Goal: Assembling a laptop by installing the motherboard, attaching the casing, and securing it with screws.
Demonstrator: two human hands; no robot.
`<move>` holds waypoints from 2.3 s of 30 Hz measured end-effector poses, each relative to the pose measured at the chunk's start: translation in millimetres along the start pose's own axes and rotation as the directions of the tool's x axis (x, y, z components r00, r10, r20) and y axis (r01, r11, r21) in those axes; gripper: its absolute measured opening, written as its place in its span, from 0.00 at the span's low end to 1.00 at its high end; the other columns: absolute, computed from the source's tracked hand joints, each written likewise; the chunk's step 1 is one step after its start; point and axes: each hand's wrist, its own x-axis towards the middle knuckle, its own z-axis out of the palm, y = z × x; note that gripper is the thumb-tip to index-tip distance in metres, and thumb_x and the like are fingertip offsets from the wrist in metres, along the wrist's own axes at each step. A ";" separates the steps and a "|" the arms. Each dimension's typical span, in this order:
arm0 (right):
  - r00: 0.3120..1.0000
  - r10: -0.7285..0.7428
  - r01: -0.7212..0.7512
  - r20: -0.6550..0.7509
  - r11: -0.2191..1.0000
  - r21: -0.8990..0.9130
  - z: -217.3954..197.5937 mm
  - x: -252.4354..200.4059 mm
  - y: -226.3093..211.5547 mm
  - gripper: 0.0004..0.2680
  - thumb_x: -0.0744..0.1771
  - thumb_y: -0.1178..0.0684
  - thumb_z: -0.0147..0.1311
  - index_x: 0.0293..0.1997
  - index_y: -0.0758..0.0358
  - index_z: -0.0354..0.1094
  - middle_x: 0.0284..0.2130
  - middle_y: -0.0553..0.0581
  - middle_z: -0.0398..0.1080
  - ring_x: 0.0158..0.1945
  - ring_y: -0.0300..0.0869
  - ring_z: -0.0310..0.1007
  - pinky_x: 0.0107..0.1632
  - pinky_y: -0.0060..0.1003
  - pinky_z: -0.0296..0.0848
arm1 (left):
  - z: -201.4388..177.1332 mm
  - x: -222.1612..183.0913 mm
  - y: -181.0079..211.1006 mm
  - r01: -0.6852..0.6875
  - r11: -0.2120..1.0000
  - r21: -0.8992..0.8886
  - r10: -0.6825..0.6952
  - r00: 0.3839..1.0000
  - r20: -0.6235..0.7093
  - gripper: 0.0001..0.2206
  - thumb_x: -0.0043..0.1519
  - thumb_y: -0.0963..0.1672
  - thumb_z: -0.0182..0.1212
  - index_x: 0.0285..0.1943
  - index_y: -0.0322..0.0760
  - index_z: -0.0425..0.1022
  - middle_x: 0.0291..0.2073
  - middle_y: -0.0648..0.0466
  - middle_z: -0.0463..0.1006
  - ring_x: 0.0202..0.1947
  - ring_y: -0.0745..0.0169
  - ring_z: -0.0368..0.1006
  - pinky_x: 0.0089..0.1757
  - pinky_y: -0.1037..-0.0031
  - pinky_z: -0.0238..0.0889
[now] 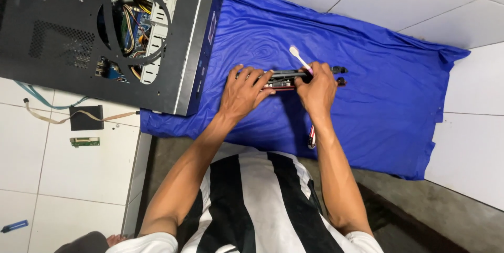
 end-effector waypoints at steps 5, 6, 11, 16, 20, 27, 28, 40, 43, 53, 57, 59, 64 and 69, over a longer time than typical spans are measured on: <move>0.993 -0.035 0.016 0.114 0.988 0.156 1.8 11.0 17.8 0.09 0.61 0.57 0.65 0.42 0.51 0.76 0.39 0.57 0.70 0.49 0.58 0.72 0.54 0.52 0.67 | 6.4 1.4 -3.6 0.027 0.999 0.020 -0.027 1.000 -0.012 0.20 0.66 0.55 0.57 0.61 0.46 0.74 0.45 0.54 0.77 0.48 0.56 0.73 0.56 0.53 0.61; 0.985 -0.079 0.034 0.152 0.961 0.276 3.0 14.5 24.0 0.10 0.62 0.59 0.63 0.45 0.51 0.77 0.41 0.59 0.71 0.50 0.60 0.72 0.55 0.52 0.68 | 7.9 2.3 -4.4 0.034 0.999 0.027 -0.034 0.999 -0.026 0.19 0.66 0.54 0.57 0.61 0.47 0.74 0.45 0.54 0.77 0.48 0.56 0.74 0.56 0.53 0.61; 0.949 -0.279 0.230 0.149 0.932 0.281 -30.5 11.8 9.4 0.15 0.59 0.58 0.69 0.49 0.55 0.78 0.46 0.60 0.73 0.51 0.61 0.72 0.55 0.52 0.69 | 11.5 8.3 -7.4 0.043 0.999 0.005 -0.043 0.998 -0.051 0.15 0.67 0.53 0.57 0.56 0.48 0.76 0.41 0.56 0.78 0.46 0.59 0.75 0.57 0.53 0.60; 0.914 -0.405 0.399 0.031 0.909 0.120 -28.9 -1.9 16.1 0.16 0.60 0.61 0.70 0.51 0.51 0.79 0.44 0.55 0.75 0.44 0.54 0.72 0.54 0.46 0.70 | 19.6 5.6 -5.2 0.055 0.998 -0.025 -0.057 0.995 -0.084 0.11 0.68 0.51 0.57 0.53 0.48 0.78 0.39 0.58 0.79 0.43 0.60 0.76 0.57 0.55 0.61; 0.911 -0.411 0.413 -0.042 0.901 0.135 -24.6 -2.6 17.2 0.13 0.63 0.58 0.68 0.51 0.50 0.79 0.43 0.52 0.75 0.44 0.51 0.72 0.53 0.44 0.70 | 16.9 10.6 -5.0 0.042 0.999 -0.031 -0.045 0.995 -0.090 0.13 0.67 0.52 0.58 0.53 0.47 0.78 0.41 0.57 0.80 0.44 0.60 0.77 0.57 0.56 0.61; 0.904 -0.420 0.427 -0.074 0.889 0.165 -21.0 1.5 20.0 0.12 0.61 0.60 0.70 0.46 0.50 0.80 0.40 0.51 0.76 0.42 0.50 0.73 0.52 0.42 0.71 | 14.3 16.3 1.3 0.140 0.970 -0.197 -0.139 0.990 0.020 0.12 0.64 0.51 0.62 0.50 0.46 0.78 0.35 0.57 0.80 0.38 0.58 0.78 0.47 0.64 0.68; 0.905 -0.419 0.426 -0.077 0.890 0.164 -20.8 1.6 20.4 0.12 0.61 0.60 0.70 0.46 0.50 0.80 0.40 0.51 0.76 0.42 0.50 0.73 0.52 0.42 0.71 | 6.2 21.7 3.5 0.136 0.971 -0.198 -0.135 0.991 0.019 0.12 0.64 0.51 0.62 0.50 0.46 0.78 0.35 0.57 0.80 0.38 0.58 0.78 0.47 0.64 0.68; 0.857 -0.473 0.491 -0.204 0.870 0.048 7.7 -15.6 24.1 0.16 0.62 0.62 0.67 0.53 0.48 0.76 0.52 0.58 0.64 0.49 0.55 0.71 0.47 0.47 0.66 | 18.5 78.2 -10.1 0.637 0.749 -0.180 -0.463 0.699 0.545 0.08 0.55 0.50 0.66 0.38 0.49 0.81 0.32 0.56 0.79 0.43 0.48 0.78 0.47 0.56 0.62; 0.841 -0.508 0.512 -0.184 0.859 -0.033 7.9 -18.6 19.6 0.17 0.64 0.59 0.66 0.58 0.48 0.73 0.51 0.57 0.66 0.51 0.51 0.69 0.47 0.42 0.63 | 27.4 91.1 -16.5 0.723 0.687 -0.069 -0.480 0.523 0.705 0.11 0.52 0.55 0.64 0.32 0.52 0.81 0.30 0.60 0.82 0.44 0.51 0.79 0.50 0.59 0.59; 0.846 -0.517 0.501 -0.130 0.854 -0.137 1.2 -10.7 14.7 0.17 0.64 0.55 0.65 0.60 0.47 0.70 0.48 0.49 0.71 0.47 0.45 0.69 0.46 0.38 0.61 | 29.0 97.9 -26.2 0.583 0.773 -0.251 -0.233 0.628 0.743 0.09 0.55 0.46 0.62 0.42 0.44 0.76 0.40 0.47 0.79 0.51 0.38 0.75 0.50 0.49 0.63; 0.850 -0.508 0.488 -0.141 0.859 -0.155 1.2 -8.7 19.8 0.15 0.65 0.51 0.65 0.58 0.46 0.71 0.46 0.44 0.73 0.45 0.41 0.69 0.47 0.37 0.61 | 1.2 99.7 -20.6 0.531 0.745 -0.404 -0.151 0.724 0.673 0.10 0.54 0.42 0.59 0.44 0.41 0.75 0.40 0.46 0.78 0.50 0.36 0.75 0.48 0.48 0.67; 0.847 -0.514 0.491 -0.138 0.855 -0.168 8.8 -6.2 30.1 0.14 0.65 0.50 0.65 0.56 0.45 0.71 0.45 0.42 0.73 0.44 0.40 0.68 0.47 0.37 0.60 | -6.0 97.4 -17.9 0.470 0.779 -0.416 -0.120 0.762 0.637 0.11 0.55 0.41 0.58 0.46 0.40 0.76 0.40 0.44 0.78 0.50 0.35 0.74 0.49 0.47 0.67; 0.823 -0.557 0.531 -0.111 0.824 -0.198 -1.1 4.3 23.5 0.11 0.63 0.49 0.67 0.48 0.46 0.72 0.36 0.43 0.71 0.40 0.42 0.66 0.46 0.38 0.60 | -8.8 81.2 -14.0 0.316 0.867 -0.385 -0.083 0.854 0.514 0.15 0.60 0.48 0.64 0.56 0.45 0.79 0.41 0.49 0.79 0.47 0.44 0.75 0.46 0.55 0.66; 0.822 -0.547 0.541 -0.157 0.837 -0.084 -7.6 7.0 13.8 0.11 0.63 0.54 0.67 0.47 0.54 0.71 0.47 0.55 0.68 0.41 0.48 0.69 0.44 0.42 0.63 | -3.1 68.0 -15.4 0.189 0.932 -0.308 -0.044 0.905 0.422 0.19 0.63 0.47 0.64 0.63 0.45 0.75 0.45 0.52 0.77 0.48 0.49 0.72 0.47 0.60 0.65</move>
